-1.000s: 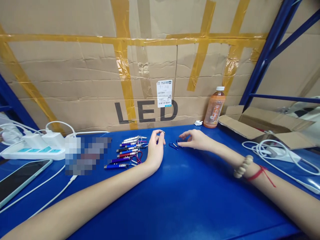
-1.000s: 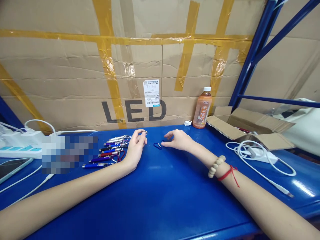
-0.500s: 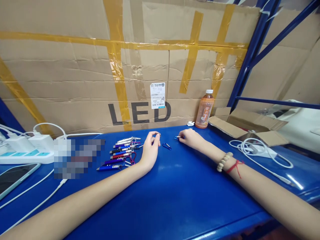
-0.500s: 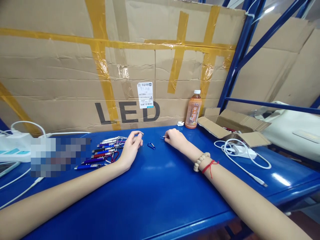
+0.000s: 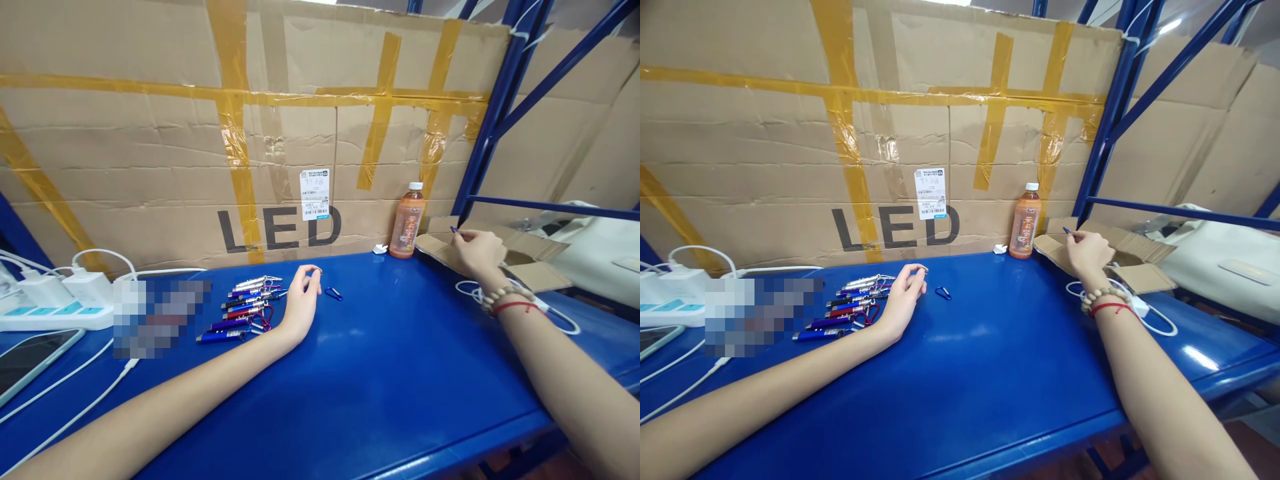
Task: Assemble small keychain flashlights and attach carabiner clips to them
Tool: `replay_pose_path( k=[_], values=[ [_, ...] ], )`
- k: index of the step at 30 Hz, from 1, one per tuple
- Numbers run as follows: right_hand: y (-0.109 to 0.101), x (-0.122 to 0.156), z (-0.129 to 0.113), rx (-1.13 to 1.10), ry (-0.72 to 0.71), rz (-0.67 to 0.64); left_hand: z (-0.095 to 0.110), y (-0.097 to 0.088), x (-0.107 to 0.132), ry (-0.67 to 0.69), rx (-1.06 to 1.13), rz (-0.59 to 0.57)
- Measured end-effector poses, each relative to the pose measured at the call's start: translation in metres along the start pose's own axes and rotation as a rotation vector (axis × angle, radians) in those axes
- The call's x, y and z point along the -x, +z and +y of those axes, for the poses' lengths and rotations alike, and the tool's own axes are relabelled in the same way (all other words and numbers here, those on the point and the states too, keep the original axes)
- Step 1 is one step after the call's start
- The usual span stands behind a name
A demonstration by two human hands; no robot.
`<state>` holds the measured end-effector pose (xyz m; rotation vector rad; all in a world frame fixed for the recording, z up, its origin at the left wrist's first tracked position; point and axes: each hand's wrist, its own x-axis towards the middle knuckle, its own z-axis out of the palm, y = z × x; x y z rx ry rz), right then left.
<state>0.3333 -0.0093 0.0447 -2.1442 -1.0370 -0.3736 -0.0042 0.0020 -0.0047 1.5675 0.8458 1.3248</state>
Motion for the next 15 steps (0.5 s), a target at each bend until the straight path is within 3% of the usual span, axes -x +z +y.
replay_pose_path(
  k=[3,8,11,15],
  values=[
    [-0.003,-0.001,0.013,0.101,0.207,0.009,0.0,0.001,0.0,-0.006,0.008,-0.011],
    [-0.001,-0.005,0.014,0.11,0.273,0.005,0.0,0.001,0.0,-0.025,0.018,-0.042],
    [-0.001,-0.005,0.004,0.039,0.175,0.058,0.0,0.001,0.001,-0.036,0.023,-0.059],
    [-0.005,0.01,-0.04,-0.14,-0.161,0.12,0.0,0.001,0.0,-0.05,0.033,-0.068]
  ],
)
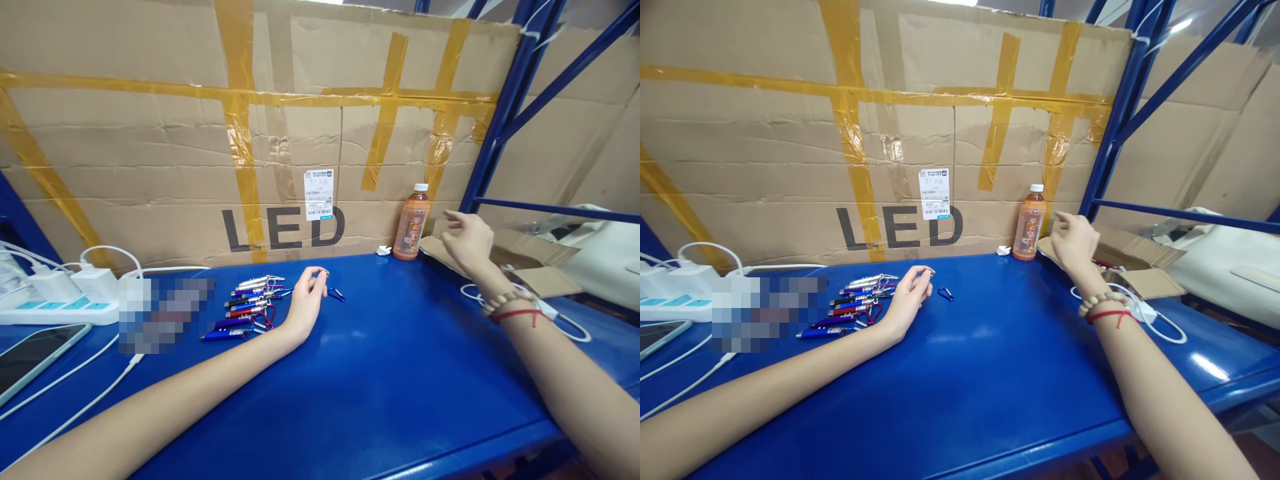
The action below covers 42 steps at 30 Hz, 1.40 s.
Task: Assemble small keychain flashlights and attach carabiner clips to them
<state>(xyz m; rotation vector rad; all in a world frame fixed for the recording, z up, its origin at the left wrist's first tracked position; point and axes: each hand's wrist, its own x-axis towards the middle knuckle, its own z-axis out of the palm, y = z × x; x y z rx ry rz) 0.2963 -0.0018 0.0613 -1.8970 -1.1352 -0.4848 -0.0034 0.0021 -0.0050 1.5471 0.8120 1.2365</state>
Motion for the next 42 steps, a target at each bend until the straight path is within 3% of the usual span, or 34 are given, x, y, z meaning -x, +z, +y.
replay_pose_path(
  k=[3,5,6,9,20,28,37,42],
  values=[
    [0.004,0.027,-0.05,-0.189,-0.282,-0.051,-0.001,0.0,-0.001,-0.012,0.008,-0.007],
    [0.009,0.052,-0.078,-0.496,-0.658,-0.236,-0.001,0.001,-0.001,-0.019,0.014,-0.014],
    [0.011,0.064,-0.088,-0.576,-0.781,-0.329,0.0,0.001,-0.001,-0.022,0.018,-0.018],
    [0.02,0.092,-0.102,-0.673,-0.921,-0.476,0.001,0.001,0.0,-0.024,0.029,-0.04],
    [0.033,0.109,-0.103,-0.768,-0.867,-0.418,0.002,0.001,0.001,-0.03,0.047,-0.104],
    [0.032,0.111,-0.101,-0.706,-0.889,-0.407,-0.001,0.001,0.001,0.05,0.007,-0.076],
    [0.034,0.111,-0.103,-0.776,-0.611,-0.52,-0.002,0.001,0.004,0.167,-0.134,-0.087],
    [0.038,0.11,-0.101,-0.785,-0.542,-0.561,-0.003,0.001,0.007,0.189,-0.239,-0.06]
  ],
)
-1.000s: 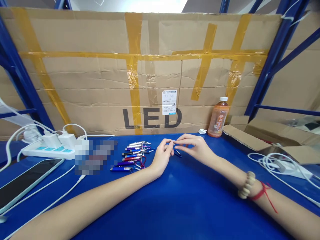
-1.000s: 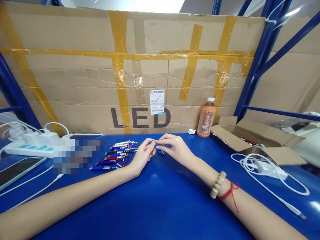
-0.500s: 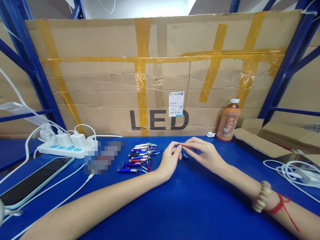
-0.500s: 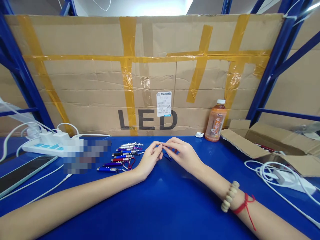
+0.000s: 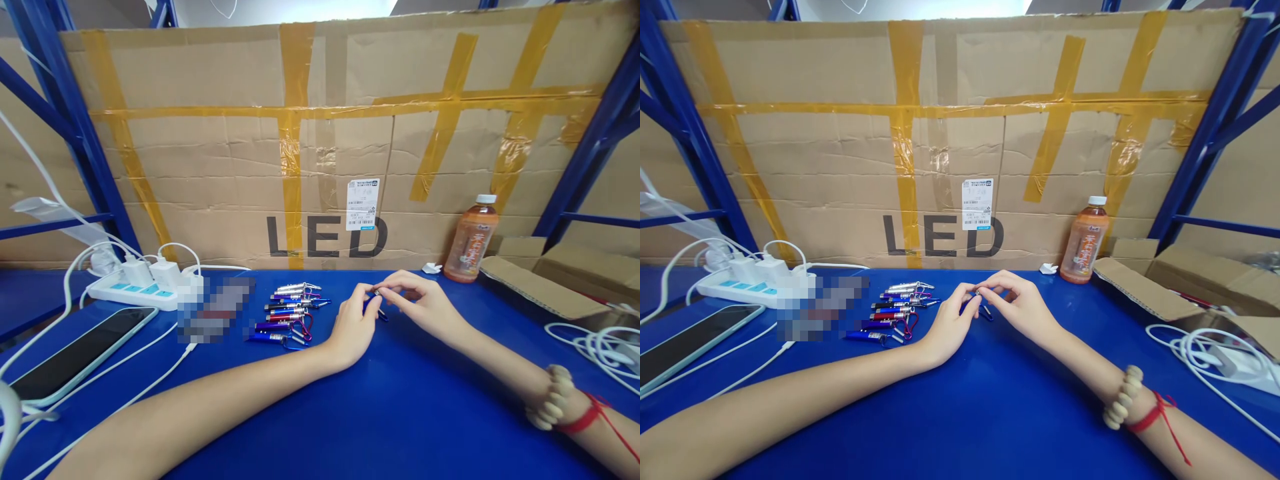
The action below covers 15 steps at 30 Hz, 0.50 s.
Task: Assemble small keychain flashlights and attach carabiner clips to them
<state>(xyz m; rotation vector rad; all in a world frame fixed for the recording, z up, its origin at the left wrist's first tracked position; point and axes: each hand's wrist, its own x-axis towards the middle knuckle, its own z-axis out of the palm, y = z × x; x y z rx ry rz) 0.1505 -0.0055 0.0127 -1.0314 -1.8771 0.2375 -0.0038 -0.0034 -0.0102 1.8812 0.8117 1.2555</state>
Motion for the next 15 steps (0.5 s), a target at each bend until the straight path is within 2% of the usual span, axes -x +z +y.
replay_pose_path(
  k=[4,8,11,15],
  values=[
    [-0.001,-0.001,-0.001,-0.086,0.043,-0.006,0.001,0.0,0.002,0.021,-0.06,0.011],
    [-0.003,-0.002,-0.002,-0.161,0.144,-0.018,0.003,0.001,0.001,0.034,-0.096,0.009],
    [-0.004,-0.003,-0.003,-0.165,0.216,-0.025,0.002,0.0,0.0,0.024,-0.138,0.005],
    [-0.011,-0.007,0.0,-0.1,0.242,-0.037,-0.003,0.0,-0.001,-0.007,-0.22,-0.003]
  ],
)
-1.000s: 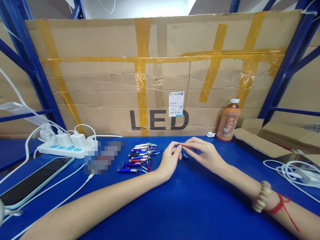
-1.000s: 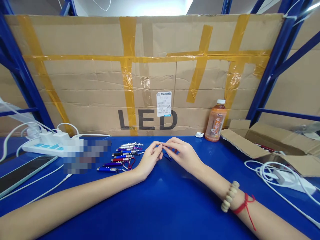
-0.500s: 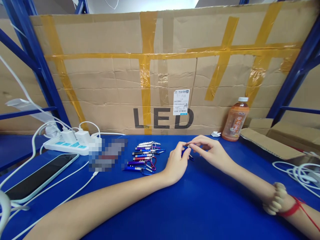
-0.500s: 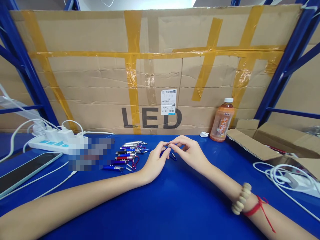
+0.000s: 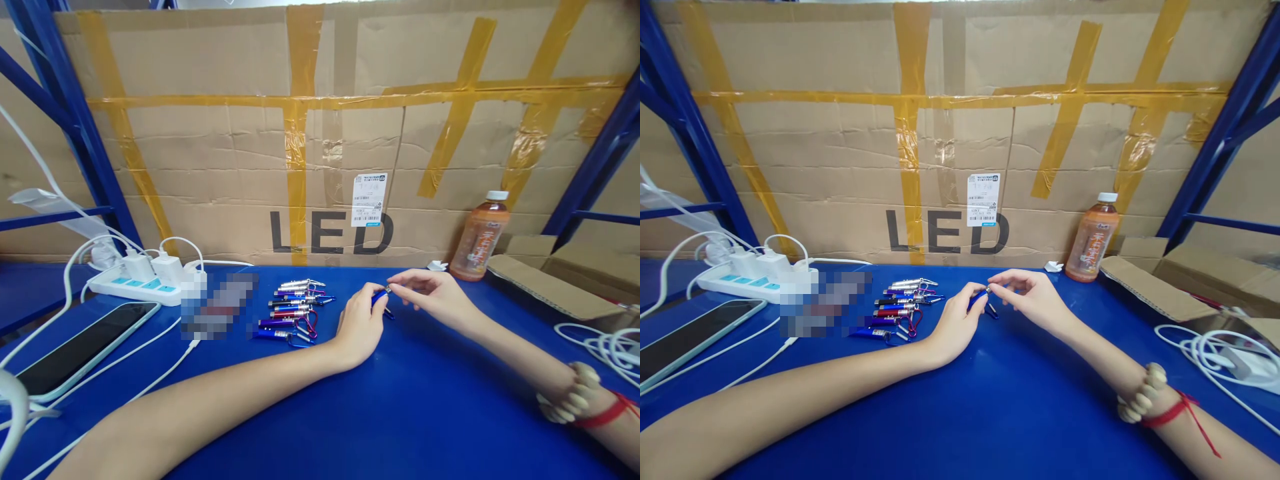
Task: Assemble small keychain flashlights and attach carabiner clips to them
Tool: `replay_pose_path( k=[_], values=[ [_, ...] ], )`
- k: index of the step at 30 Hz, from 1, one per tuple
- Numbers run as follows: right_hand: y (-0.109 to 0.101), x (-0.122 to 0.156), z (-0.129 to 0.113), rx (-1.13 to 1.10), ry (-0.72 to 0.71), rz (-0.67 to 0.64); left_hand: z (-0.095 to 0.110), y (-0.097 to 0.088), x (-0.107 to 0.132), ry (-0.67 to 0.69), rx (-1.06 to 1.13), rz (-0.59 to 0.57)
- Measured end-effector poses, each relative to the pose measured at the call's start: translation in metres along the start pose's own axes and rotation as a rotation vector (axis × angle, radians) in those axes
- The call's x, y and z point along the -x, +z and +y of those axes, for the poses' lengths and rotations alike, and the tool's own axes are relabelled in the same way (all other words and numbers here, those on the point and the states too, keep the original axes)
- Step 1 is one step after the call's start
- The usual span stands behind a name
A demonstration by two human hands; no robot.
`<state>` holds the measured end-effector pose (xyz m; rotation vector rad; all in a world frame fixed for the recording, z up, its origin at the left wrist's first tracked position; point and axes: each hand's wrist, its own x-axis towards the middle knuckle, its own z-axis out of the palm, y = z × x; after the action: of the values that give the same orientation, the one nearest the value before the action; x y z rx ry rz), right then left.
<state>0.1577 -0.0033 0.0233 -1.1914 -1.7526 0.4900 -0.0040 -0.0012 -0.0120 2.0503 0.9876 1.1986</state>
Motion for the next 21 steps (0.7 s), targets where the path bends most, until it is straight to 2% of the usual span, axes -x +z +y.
replay_pose_path(
  k=[3,5,8,11,13,15,19,21],
  values=[
    [-0.013,-0.006,0.009,0.188,-0.024,-0.028,0.0,-0.001,0.001,-0.004,-0.08,-0.033],
    [-0.02,-0.009,0.019,0.37,-0.067,-0.116,0.004,-0.001,0.004,0.031,-0.144,-0.082],
    [-0.024,-0.009,0.032,0.476,-0.056,-0.19,0.011,-0.002,0.009,0.134,-0.253,-0.188],
    [-0.023,-0.008,0.034,0.54,-0.021,-0.196,0.014,-0.001,0.012,0.206,-0.368,-0.281],
    [-0.029,-0.01,0.03,0.6,0.015,-0.138,0.014,-0.001,0.013,0.219,-0.432,-0.312],
    [-0.047,-0.013,0.026,0.677,0.077,-0.013,0.012,0.0,0.012,0.222,-0.474,-0.326],
    [-0.109,-0.016,0.031,0.843,0.273,0.32,0.011,0.0,0.01,0.235,-0.507,-0.331],
    [-0.138,-0.011,0.042,0.892,0.383,0.406,0.011,0.0,0.009,0.247,-0.511,-0.336]
  ],
)
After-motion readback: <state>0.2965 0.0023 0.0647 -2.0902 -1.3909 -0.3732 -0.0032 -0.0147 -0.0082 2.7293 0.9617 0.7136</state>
